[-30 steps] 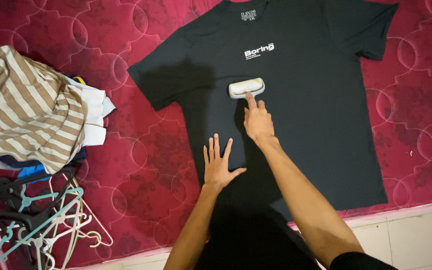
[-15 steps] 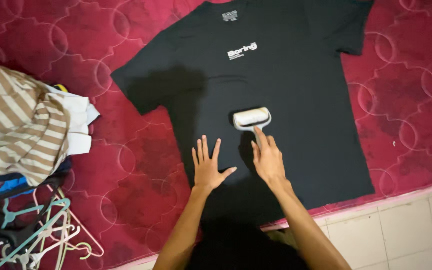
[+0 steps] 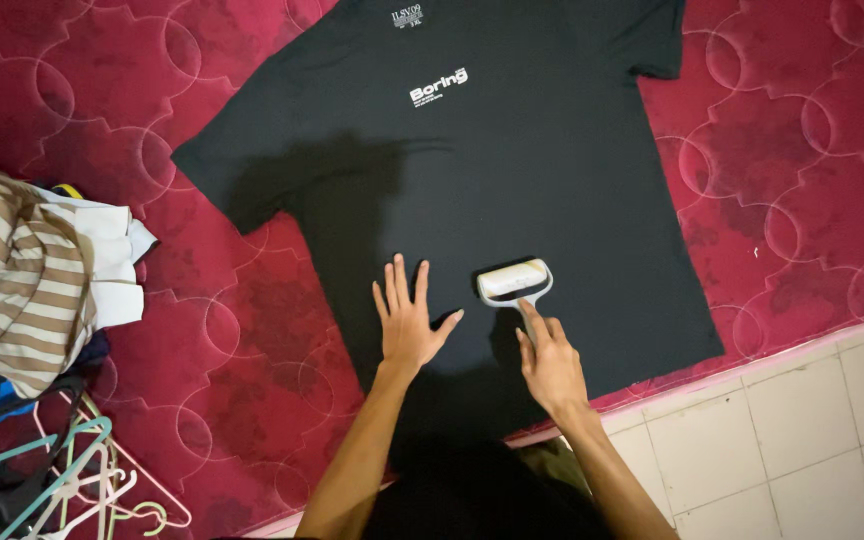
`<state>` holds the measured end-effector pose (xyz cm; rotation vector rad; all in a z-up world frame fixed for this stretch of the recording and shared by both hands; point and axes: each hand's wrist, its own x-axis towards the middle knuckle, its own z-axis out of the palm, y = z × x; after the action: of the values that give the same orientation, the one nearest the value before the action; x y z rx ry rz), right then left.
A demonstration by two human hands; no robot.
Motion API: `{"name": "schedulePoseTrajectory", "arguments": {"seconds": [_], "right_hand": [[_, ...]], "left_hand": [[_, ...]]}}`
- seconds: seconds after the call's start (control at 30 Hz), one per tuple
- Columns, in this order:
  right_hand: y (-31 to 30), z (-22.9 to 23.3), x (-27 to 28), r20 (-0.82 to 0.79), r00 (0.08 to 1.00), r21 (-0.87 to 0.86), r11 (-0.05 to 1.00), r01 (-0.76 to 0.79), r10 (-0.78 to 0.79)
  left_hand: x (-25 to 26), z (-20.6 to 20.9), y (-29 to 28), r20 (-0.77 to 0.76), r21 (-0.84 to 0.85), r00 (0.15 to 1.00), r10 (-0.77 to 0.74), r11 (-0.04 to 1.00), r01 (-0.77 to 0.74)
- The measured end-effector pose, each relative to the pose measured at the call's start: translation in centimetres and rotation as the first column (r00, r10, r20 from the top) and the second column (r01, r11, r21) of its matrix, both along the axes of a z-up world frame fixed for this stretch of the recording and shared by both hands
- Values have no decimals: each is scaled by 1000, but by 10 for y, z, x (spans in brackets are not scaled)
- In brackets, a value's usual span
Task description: The person uses a lint roller to remove lint from a black t-shirt laid flat on a bed. They roll the adhesive roller repeatedly across the shirt's surface, covering the front and sleeves.
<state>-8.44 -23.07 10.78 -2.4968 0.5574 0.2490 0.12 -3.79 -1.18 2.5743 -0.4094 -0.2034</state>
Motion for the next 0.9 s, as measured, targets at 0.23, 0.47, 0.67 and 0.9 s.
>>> {"name": "schedulePoseTrajectory", "arguments": {"seconds": [0.23,0.47,0.67,0.9], "right_hand": [[-7,-17,12,34,999,-3,999,-39,39],[-9,-21,47,12,998,-14,998,-68,69],[-13,-34,85,46,994,-57,993,-100,102],[-13,-40,131,3,995,-48,993,-104,104]], "left_hand": [[12,2,-24,-37,-42,996,-85,996,83],[15,-11,-28,-64,60,987,-146,987,150],[15,-8,-29,-106,76,985,-137,986,145],[16,-8,-29,-104,49,986,-131,989,137]]}}
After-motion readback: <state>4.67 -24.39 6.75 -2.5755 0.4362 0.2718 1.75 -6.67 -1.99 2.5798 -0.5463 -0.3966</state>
